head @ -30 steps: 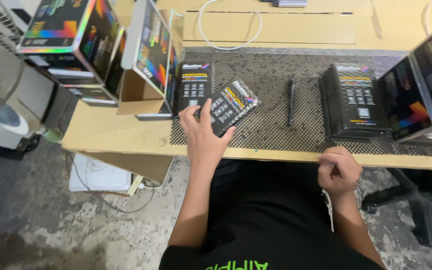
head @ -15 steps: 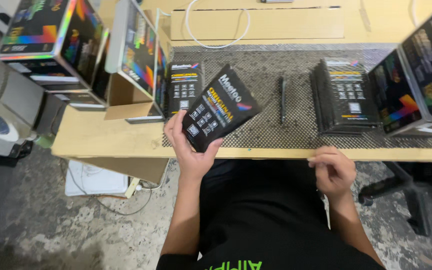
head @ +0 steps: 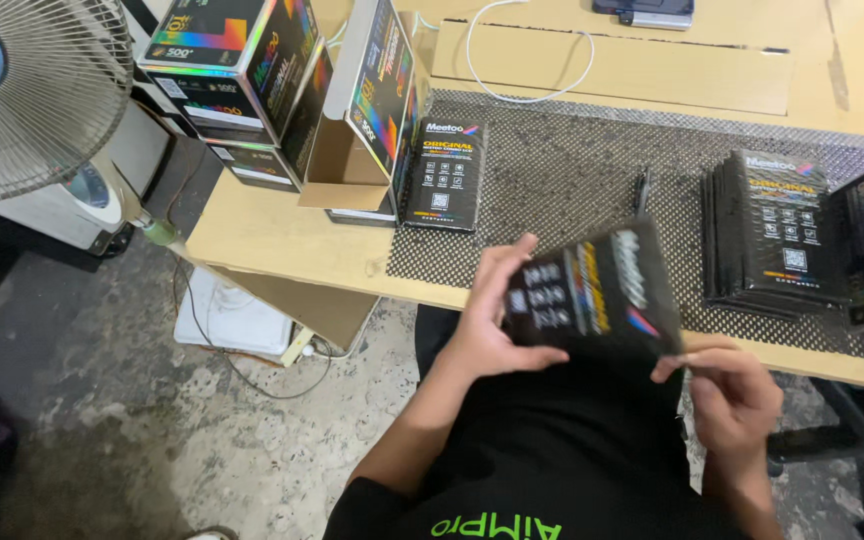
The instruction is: The person unpacks a smartphone LCD assembly from a Meetoo box, removes the protective film, and writes on the back with a marker. The person then places the assembly into a new box and stacks it with other boxes on the table.
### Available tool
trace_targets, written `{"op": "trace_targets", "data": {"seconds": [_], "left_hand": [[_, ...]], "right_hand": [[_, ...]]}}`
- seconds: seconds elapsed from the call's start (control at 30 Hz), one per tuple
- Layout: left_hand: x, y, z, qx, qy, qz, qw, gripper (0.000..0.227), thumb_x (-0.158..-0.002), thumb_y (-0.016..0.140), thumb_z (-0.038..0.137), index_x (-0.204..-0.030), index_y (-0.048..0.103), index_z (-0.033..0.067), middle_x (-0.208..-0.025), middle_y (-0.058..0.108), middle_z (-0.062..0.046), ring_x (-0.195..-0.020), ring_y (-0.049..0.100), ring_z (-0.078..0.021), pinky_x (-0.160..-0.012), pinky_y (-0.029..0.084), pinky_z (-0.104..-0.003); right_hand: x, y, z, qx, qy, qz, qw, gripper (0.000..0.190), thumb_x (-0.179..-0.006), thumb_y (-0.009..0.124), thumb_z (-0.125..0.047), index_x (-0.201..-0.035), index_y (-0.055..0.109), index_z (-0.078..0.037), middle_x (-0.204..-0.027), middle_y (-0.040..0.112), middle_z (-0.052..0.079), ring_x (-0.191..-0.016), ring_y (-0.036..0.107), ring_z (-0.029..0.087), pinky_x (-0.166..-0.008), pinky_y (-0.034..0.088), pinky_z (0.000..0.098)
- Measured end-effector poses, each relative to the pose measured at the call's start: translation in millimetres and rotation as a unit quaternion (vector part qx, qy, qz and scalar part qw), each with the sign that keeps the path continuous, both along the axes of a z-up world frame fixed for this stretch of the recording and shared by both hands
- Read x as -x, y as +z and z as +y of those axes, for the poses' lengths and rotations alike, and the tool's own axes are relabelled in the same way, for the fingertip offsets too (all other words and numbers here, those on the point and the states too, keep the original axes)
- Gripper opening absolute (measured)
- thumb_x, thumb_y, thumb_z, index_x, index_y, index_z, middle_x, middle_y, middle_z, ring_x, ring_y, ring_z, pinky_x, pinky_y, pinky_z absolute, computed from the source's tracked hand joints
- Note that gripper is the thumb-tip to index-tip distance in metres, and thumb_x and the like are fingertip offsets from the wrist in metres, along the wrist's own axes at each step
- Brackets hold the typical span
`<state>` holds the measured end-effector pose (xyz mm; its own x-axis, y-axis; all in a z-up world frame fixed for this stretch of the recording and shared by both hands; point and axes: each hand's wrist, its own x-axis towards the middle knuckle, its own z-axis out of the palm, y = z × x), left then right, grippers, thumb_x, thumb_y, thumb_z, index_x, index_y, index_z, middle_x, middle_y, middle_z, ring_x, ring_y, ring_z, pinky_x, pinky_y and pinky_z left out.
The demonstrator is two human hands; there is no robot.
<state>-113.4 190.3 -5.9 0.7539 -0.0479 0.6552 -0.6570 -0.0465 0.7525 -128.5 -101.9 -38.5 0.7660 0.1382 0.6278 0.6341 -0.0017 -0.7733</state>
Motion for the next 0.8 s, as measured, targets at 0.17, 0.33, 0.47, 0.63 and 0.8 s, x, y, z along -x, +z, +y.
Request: {"op": "trace_targets", "data": {"seconds": [0.17,0.33,0.47,0.63,0.8], "left_hand": [[4,7,-11,-0.147,-0.009,-0.011,0.989,0.091,-0.077,0.085,0.047,-0.152,0.045,0.0134,-0.131,0.043,-0.01,-0.129,0.046,-0.0282,-0.12,0.04,-0.044],[-2,9,-15,-0.209,0.006,-0.088,0.974,0.077,-0.087,0.08,0.048,-0.149,0.046,0.017,-0.135,0.048,-0.009,-0.13,0.049,-0.0311,-0.115,0.044,-0.048],[-6,11,-13,-0.23,0.003,-0.124,0.965,0.072,-0.091,0.077,0.048,-0.147,0.046,0.0157,-0.136,0.053,-0.009,-0.127,0.054,-0.031,-0.114,0.041,-0.047],[-7,18,-9,-0.244,0.022,-0.161,0.956,0.065,-0.095,0.073,0.048,-0.144,0.049,0.0121,-0.132,0.056,-0.01,-0.123,0.055,-0.0312,-0.112,0.042,-0.047],[-10,23,-5,-0.273,0.057,-0.186,0.942,0.061,-0.097,0.072,0.046,-0.143,0.052,0.0105,-0.131,0.057,-0.01,-0.118,0.053,-0.0325,-0.11,0.046,-0.047]], "right_hand": [[2,-25,-33,-0.188,0.031,0.079,0.978,0.037,-0.083,0.061,-0.006,-0.12,0.057,-0.003,-0.128,0.06,0.026,-0.118,0.064,0.03,-0.096,0.062,0.0388],[0,-9,-34,-0.177,-0.021,0.113,0.977,0.016,-0.101,0.062,-0.013,-0.116,0.057,-0.009,-0.128,0.06,0.02,-0.112,0.065,0.023,-0.093,0.06,0.0311],[-7,5,-27,-0.105,-0.05,0.087,0.989,0.002,-0.104,0.058,-0.007,-0.105,0.056,-0.008,-0.102,0.06,0.011,-0.089,0.058,0.014,-0.083,0.049,0.0242],[-8,0,-31,-0.06,-0.102,0.071,0.99,0.004,-0.107,0.059,-0.006,-0.104,0.057,-0.004,-0.1,0.063,0.01,-0.089,0.058,0.012,-0.088,0.049,0.0259],[-4,29,-20,0.036,-0.087,0.097,0.991,0.019,-0.101,0.052,0.007,-0.114,0.065,0.005,-0.112,0.066,0.013,-0.107,0.062,0.02,-0.101,0.053,0.0338]]}}
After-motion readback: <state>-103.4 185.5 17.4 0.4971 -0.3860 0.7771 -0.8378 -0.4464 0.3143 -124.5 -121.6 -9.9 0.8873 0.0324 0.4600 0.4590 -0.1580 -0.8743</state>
